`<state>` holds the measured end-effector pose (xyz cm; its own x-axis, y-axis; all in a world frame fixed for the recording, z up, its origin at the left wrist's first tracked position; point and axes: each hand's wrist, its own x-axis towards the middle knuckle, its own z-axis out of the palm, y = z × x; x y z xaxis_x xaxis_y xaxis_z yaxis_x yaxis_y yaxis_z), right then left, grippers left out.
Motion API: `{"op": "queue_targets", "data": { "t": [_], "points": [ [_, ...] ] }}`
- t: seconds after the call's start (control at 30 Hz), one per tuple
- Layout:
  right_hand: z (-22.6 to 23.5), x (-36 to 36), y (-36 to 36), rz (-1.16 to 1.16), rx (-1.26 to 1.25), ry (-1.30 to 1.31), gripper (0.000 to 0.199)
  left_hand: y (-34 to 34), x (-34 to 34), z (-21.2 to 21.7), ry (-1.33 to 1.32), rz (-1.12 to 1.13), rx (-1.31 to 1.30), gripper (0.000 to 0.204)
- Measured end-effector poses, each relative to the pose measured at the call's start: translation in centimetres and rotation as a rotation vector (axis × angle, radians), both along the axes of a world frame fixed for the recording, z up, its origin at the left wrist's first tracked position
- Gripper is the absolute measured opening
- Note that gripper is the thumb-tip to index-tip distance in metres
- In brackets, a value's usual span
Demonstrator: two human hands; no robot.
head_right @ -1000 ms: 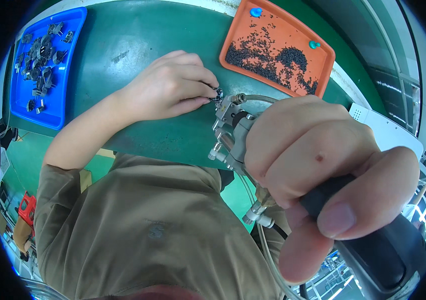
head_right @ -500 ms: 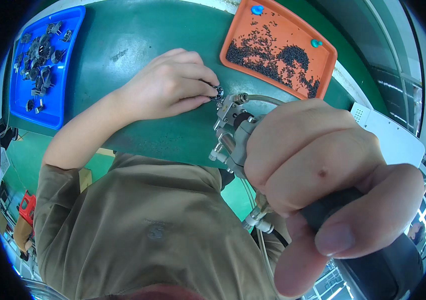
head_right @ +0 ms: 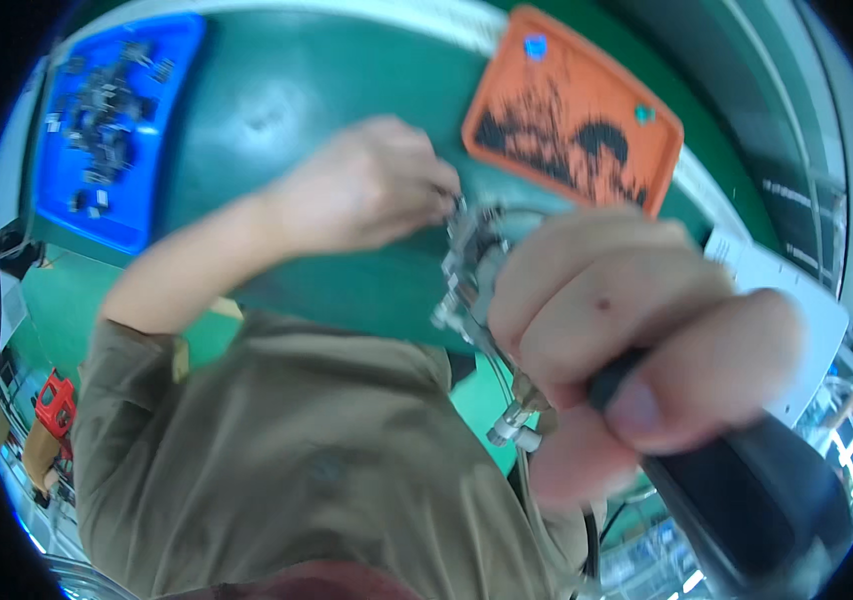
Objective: The person assembles small plastic housings by inserting components and fastening them together with a pneumatic screwdriver.
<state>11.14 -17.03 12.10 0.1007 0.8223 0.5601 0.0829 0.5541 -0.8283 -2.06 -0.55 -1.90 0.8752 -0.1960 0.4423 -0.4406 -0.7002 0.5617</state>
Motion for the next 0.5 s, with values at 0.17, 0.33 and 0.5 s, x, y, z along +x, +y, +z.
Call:
{"op": "queue_targets", "data": {
  "t": [0.17, 0.33, 0.5],
  "points": [
    [-0.2, -2.9, 1.2, -0.205, -0.082, 0.339, 0.036, 1.0, -1.0, 0.3, 0.013, 0.024, 0.122, 0.008],
    [1.4, -2.8, -2.5, -0.179, 0.107, 0.301, 0.035, 0.1, -1.3, 0.4, -0.017, 0.014, -0.015, 0.008],
    [5.0, -2.2, -4.0, -0.245, 0.304, 0.181, 0.037, 1.2, -1.2, 1.7, -0.023, 0.037, 0.050, 0.011]
  ]
}}
